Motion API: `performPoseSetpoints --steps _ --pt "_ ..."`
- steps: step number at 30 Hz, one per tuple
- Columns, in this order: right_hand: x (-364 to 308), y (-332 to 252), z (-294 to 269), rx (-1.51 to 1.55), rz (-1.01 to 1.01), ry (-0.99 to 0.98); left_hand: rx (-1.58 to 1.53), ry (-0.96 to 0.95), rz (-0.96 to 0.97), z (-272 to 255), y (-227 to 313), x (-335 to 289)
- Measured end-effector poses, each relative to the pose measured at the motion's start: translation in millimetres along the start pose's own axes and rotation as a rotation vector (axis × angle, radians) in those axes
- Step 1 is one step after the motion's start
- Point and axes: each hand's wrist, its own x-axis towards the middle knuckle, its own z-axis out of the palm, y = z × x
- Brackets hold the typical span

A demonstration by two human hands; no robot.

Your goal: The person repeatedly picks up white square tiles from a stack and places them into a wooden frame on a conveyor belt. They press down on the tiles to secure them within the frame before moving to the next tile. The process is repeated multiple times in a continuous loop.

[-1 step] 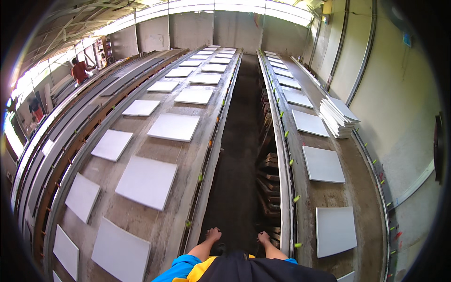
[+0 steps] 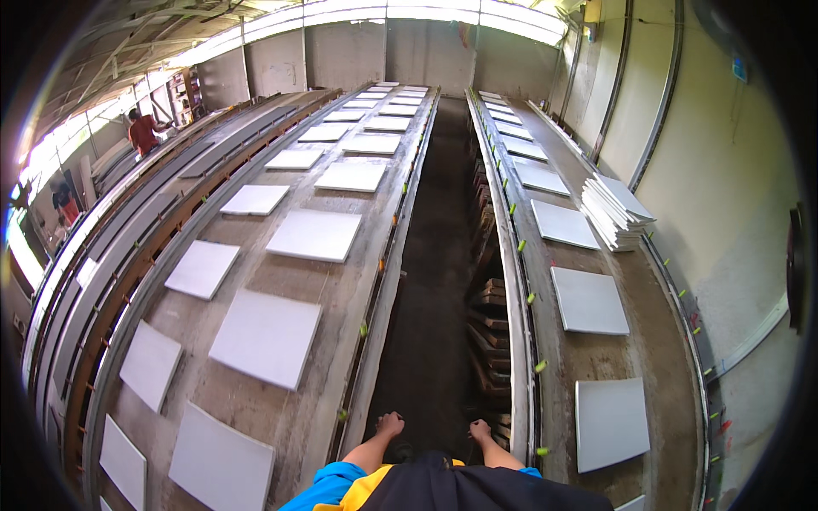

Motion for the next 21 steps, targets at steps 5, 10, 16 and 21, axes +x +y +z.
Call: performPoseSetpoints --steps 5,10,16,21 --pt "69 -63 16 -0.257 -0.001 -0.288 -0.01 0.032 -0.086 -33 67 91" --pt "180 -149 5 -0.237 -0.091 -0.224 -0.028 -0.038 -0.052 -71 139 191" --pt "312 -290 -69 -0.195 -0.244 -0.067 -0.191 0.158 0.044 -138 255 306" --pt "342 -492 -105 0.018 -0.854 0.07 -0.837 0.457 0.123 -183 303 430"
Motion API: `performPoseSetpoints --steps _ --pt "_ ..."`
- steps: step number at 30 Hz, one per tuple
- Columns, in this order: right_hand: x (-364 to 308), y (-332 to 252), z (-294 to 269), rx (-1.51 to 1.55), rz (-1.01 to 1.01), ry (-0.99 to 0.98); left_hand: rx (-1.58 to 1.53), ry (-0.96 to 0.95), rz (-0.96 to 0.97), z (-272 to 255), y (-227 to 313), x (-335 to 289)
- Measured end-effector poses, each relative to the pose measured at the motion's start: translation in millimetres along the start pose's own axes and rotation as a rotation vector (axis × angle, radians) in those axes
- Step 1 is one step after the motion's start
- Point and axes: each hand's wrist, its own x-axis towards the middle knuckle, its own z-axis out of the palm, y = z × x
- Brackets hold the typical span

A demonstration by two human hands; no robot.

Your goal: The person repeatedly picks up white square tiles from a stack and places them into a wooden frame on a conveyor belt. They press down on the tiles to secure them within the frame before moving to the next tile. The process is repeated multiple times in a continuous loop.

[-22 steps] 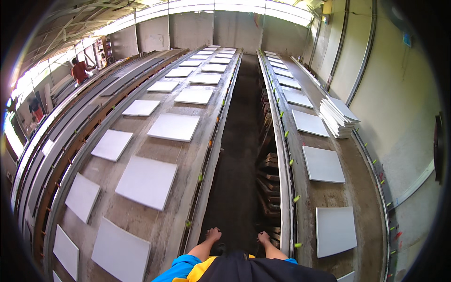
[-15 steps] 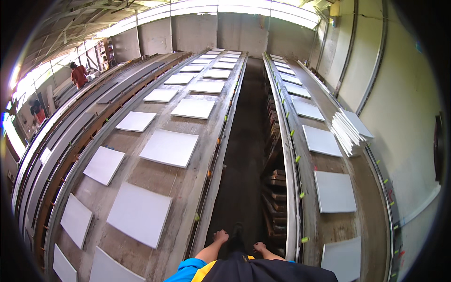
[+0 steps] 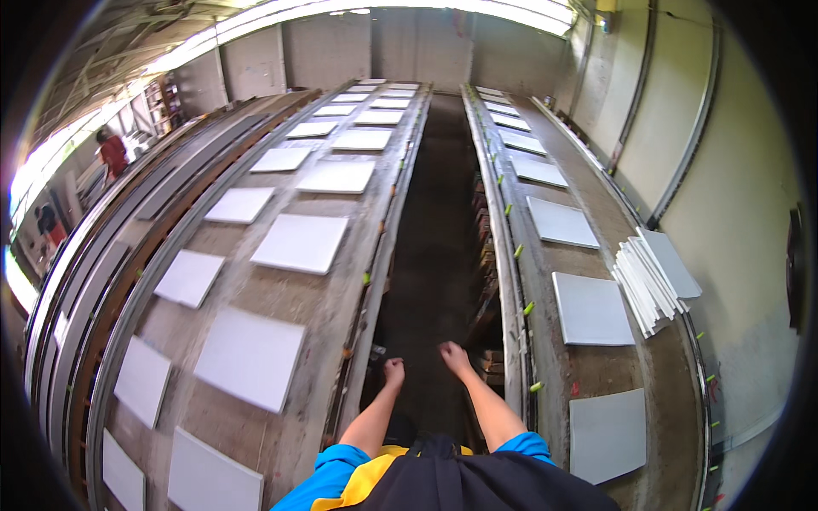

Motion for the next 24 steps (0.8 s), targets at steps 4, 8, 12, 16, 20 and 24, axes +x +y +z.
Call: performPoseSetpoints --steps 4,8,12,16,20,24 --pt "138 -129 -91 0.386 -0.232 0.093 -0.381 -0.073 0.181 55 126 94" --pt "195 -182 -191 0.231 -0.419 0.126 -0.433 -0.259 0.321 105 273 134" --pt "169 -185 -282 0.033 -0.357 0.229 -0.526 -0.48 0.49 156 378 140" --pt "124 -131 -343 -0.048 -0.063 0.427 -0.604 -0.77 0.506 238 422 140" --pt "49 -81 -411 0.053 0.146 0.795 -0.524 -1.163 0.547 328 442 86" --pt "-14 -45 -465 0.099 0.195 1.166 -0.474 -1.431 0.613 407 444 41"
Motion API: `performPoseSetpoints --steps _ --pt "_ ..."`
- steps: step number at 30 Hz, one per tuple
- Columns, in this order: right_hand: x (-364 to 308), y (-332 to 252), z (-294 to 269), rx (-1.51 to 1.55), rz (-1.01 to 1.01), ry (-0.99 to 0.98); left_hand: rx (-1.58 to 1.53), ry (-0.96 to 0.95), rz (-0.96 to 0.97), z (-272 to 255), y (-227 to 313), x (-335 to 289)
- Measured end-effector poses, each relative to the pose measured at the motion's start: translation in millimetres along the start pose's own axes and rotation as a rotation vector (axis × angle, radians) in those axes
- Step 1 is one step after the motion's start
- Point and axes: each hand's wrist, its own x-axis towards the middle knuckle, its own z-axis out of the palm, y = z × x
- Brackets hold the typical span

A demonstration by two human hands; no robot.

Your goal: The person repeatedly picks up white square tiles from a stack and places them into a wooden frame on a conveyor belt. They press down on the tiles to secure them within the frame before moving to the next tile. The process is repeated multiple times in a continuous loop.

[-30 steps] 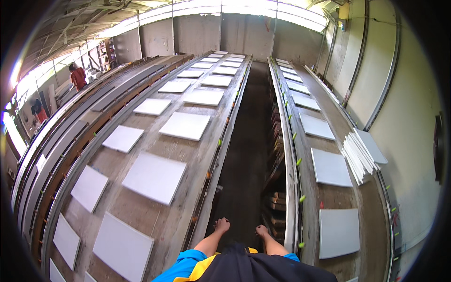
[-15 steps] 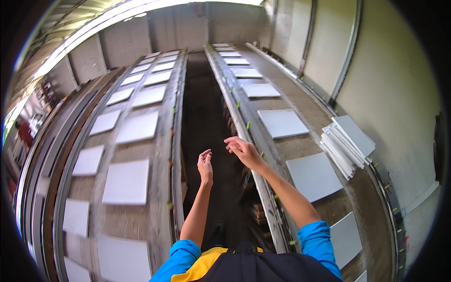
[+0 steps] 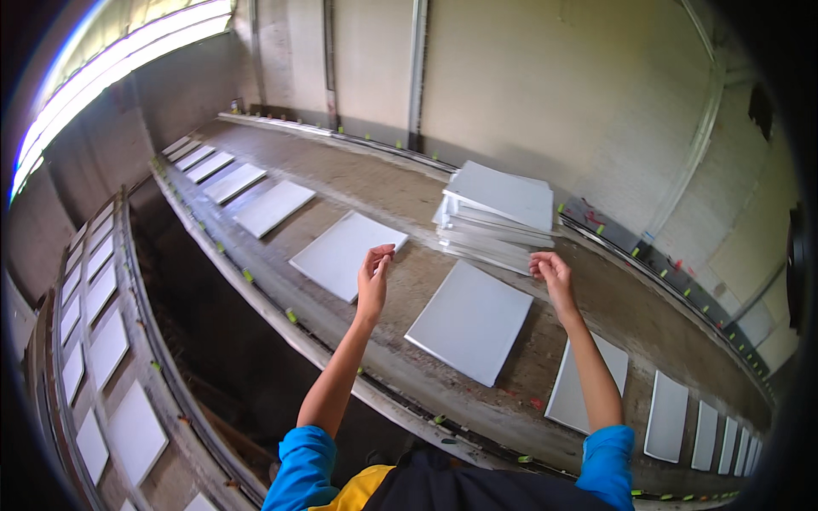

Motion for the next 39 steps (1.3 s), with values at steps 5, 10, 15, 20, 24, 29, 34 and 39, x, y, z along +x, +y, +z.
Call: performPoseSetpoints --steps 5,10,15,20,24,29,34,39 --pt "23 54 -49 -0.032 0.085 0.257 0.101 -0.091 -0.109 60 -46 65" --pt "74 118 -57 -0.05 -0.074 0.392 0.301 -0.049 -0.081 89 -84 121" --pt "112 133 -42 -0.216 -0.037 0.52 0.355 -0.043 0.001 112 -107 174" --pt "128 130 -32 -0.27 0.219 0.614 0.268 -0.08 -0.09 125 -124 205" --pt "128 117 -32 0.027 0.292 0.739 0.238 -0.028 -0.199 135 -122 202" --pt "136 111 -29 0.314 0.366 0.809 0.031 -0.004 -0.282 126 -124 214" --pt "155 107 -43 0.511 0.295 0.946 -0.356 -0.062 -0.404 141 -86 219" --pt "147 77 -50 0.693 0.166 0.902 -0.593 -0.331 -0.461 131 -49 215"
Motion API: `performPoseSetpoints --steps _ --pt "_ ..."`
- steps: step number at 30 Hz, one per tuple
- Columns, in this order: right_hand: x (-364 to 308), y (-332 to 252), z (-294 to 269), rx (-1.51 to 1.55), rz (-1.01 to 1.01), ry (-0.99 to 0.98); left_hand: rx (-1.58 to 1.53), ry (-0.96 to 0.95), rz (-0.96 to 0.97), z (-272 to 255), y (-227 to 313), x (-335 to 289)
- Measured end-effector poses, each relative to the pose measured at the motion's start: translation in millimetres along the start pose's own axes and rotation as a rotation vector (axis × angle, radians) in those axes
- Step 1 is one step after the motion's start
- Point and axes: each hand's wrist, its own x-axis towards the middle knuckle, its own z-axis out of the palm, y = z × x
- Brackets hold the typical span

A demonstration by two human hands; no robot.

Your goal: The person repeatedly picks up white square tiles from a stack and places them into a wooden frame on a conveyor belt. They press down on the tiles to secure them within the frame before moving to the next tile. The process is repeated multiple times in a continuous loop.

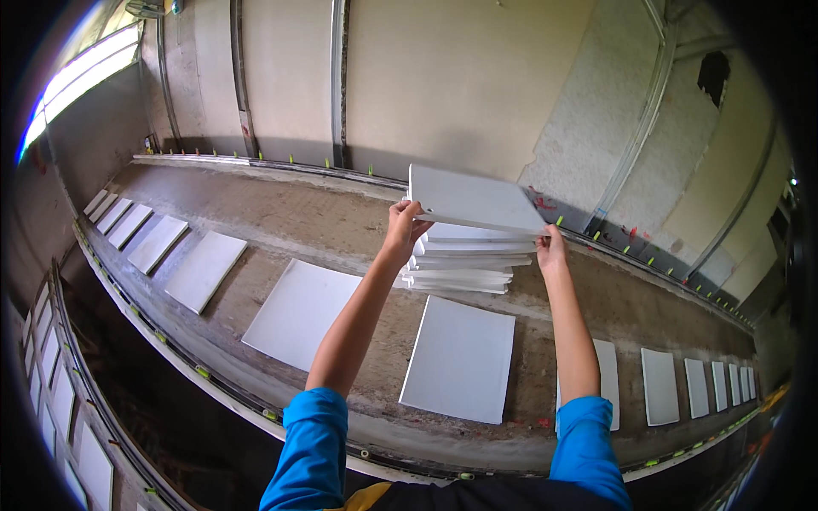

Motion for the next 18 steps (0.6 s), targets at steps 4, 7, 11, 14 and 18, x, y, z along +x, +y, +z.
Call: performPoseSetpoints --steps 4,7,11,14,18 --pt "-70 -26 17 0.252 -0.051 -0.104 -0.211 -0.205 -0.038 5 -6 -16" --pt "-144 -52 16 0.238 0.017 -0.214 -0.223 -0.409 -0.161 38 -12 -44" --pt "-192 -102 -29 0.003 -0.1 -0.127 -0.075 -0.6 -0.28 87 -18 -78" --pt "-229 -149 -76 -0.042 -0.1 -0.02 -0.049 -0.628 -0.292 130 -44 -91" --pt "-276 -211 -149 -0.183 -0.215 0.124 -0.02 -0.62 -0.309 212 -93 -129"
